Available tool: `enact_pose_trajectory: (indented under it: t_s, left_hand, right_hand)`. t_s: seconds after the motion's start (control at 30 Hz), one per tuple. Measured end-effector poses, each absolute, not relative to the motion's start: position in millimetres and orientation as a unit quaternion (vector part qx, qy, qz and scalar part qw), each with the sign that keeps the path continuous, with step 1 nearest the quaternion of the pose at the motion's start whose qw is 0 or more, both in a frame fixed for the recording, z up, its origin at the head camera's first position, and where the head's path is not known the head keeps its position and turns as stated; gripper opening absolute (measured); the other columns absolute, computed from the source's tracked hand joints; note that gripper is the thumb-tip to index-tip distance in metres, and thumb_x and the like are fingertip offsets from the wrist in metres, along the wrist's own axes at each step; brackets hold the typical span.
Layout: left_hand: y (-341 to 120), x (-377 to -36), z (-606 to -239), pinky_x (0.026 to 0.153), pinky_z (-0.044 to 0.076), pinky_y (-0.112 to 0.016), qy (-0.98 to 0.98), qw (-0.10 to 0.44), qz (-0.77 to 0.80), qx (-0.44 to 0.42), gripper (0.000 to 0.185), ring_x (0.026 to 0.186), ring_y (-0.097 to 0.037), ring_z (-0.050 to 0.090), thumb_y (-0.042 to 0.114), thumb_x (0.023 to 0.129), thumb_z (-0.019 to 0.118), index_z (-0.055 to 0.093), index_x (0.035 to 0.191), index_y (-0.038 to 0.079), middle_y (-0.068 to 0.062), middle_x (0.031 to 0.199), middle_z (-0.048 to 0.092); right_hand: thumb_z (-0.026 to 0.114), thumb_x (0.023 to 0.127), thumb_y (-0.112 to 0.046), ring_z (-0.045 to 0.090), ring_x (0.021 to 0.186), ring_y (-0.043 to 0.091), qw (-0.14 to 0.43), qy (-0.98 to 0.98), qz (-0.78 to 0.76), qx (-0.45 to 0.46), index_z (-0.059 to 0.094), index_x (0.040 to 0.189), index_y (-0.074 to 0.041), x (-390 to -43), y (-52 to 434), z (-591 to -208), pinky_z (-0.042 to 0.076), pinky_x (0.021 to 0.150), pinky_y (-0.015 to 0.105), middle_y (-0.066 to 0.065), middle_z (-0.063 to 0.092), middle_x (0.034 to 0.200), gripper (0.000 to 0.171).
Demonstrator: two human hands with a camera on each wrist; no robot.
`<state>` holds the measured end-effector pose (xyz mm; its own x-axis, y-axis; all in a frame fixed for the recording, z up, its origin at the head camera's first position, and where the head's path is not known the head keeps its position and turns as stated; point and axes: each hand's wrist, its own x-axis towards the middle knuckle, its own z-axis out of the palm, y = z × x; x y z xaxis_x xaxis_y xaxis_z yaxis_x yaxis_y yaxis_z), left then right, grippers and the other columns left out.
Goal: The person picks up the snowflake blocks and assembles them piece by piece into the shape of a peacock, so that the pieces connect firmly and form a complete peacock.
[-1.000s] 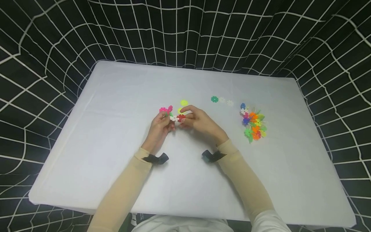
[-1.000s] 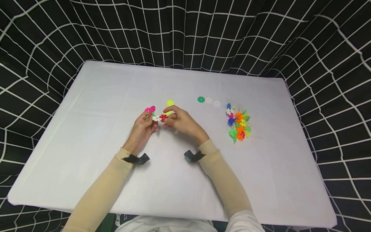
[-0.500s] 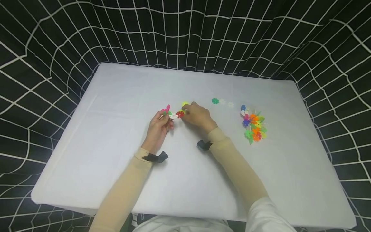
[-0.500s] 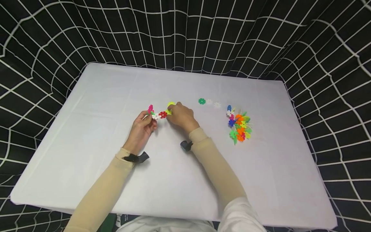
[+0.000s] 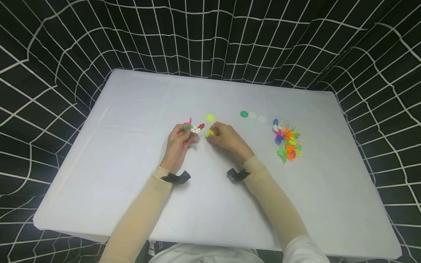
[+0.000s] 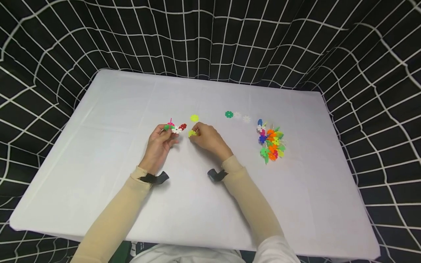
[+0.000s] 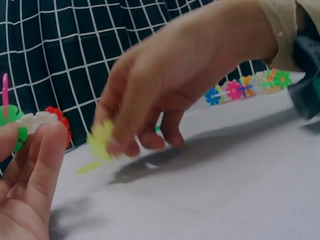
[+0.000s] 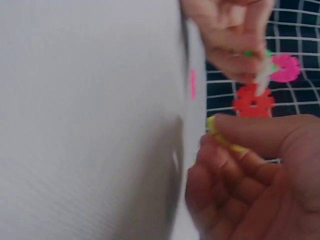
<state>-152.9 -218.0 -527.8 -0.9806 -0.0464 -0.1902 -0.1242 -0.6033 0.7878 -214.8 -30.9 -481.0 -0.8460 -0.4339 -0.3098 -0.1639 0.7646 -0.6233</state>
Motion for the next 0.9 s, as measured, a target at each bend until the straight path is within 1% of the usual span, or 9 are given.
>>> enact_pose_trajectory:
  t_s: [0.17,0.27,0.47,0.73,0.9]
  left_hand:
    - [-218,-152,-527,0.077,0.061,-0.026,0.451,0.000,0.886,-0.109,0.012,0.087,-0.012,0.068,0.003,0.102,0.055,0.056,0.100,0.015,0.001,0.099,0.064]
    - [-218,-151,-527,0.077,0.061,-0.026,0.454,-0.006,0.884,-0.109,0.011,0.086,-0.012,0.068,0.004,0.101,0.057,0.055,0.099,0.015,0.001,0.098,0.064]
    - [-216,-151,-529,0.075,0.061,-0.026,0.457,-0.012,0.883,-0.109,0.012,0.085,-0.013,0.069,0.005,0.100,0.060,0.054,0.097,0.014,0.000,0.093,0.066]
    - [-213,-151,-532,0.076,0.062,-0.025,0.535,-0.029,0.840,-0.082,0.009,0.083,-0.010,0.071,0.003,0.098,0.063,0.058,0.098,0.011,0.002,0.091,0.070]
    - [-214,-152,-535,0.076,0.062,-0.025,0.595,-0.039,0.800,-0.064,0.009,0.077,-0.010,0.072,0.001,0.096,0.064,0.061,0.097,0.009,0.003,0.085,0.073]
  right_hand:
    - [0.067,0.097,-0.024,0.062,0.072,0.018,0.217,0.868,-0.415,-0.164,0.068,0.112,-0.010,-203,-31,-475,0.048,0.064,0.027,0.010,0.074,0.095,0.021]
    - [0.066,0.098,-0.024,0.064,0.073,0.017,0.215,0.857,-0.439,-0.165,0.071,0.110,-0.010,-199,-33,-475,0.050,0.064,0.026,0.009,0.077,0.095,0.019]
    - [0.065,0.099,-0.024,0.071,0.078,0.019,0.207,0.857,-0.442,-0.165,0.073,0.113,-0.008,-195,-34,-479,0.051,0.063,0.025,0.007,0.079,0.095,0.022]
    - [0.063,0.099,-0.022,0.070,0.076,0.015,0.185,0.867,-0.424,-0.185,0.074,0.108,-0.008,-195,-34,-480,0.051,0.063,0.024,0.006,0.078,0.090,0.020]
    - [0.063,0.099,-0.017,0.065,0.074,0.013,0.173,0.879,-0.399,-0.198,0.075,0.104,-0.006,-194,-34,-483,0.050,0.064,0.023,0.006,0.076,0.085,0.017]
